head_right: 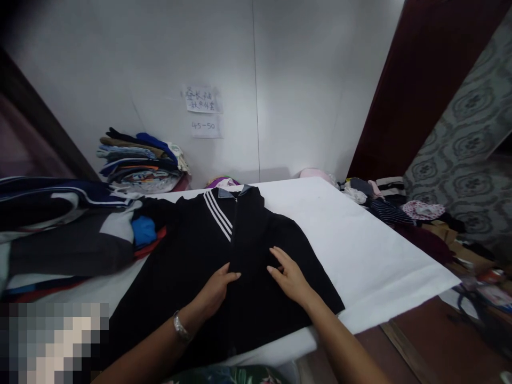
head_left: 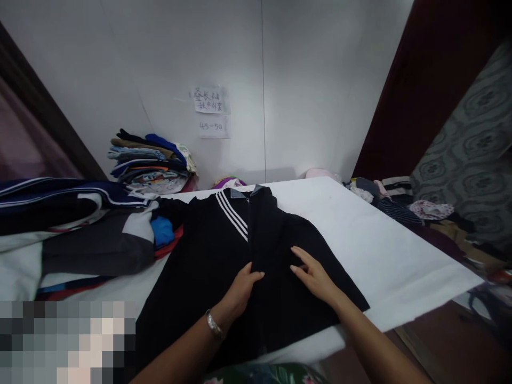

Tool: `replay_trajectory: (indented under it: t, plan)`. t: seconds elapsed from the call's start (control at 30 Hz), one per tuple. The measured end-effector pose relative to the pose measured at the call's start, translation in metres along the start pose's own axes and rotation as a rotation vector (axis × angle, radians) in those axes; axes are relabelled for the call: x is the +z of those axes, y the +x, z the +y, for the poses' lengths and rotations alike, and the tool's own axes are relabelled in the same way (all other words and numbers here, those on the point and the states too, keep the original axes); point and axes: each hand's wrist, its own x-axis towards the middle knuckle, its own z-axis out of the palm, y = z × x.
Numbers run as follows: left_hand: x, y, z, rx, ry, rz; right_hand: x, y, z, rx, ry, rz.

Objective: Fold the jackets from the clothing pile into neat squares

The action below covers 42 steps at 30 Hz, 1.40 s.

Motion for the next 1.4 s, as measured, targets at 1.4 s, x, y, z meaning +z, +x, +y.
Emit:
replay_trajectory:
  t: [1.4]
  plan:
    - [0.037,0.061,0.216,0.422,-0.036,-0.149,-0.079,-0.062,0.023,0.359,-0.075,0.26]
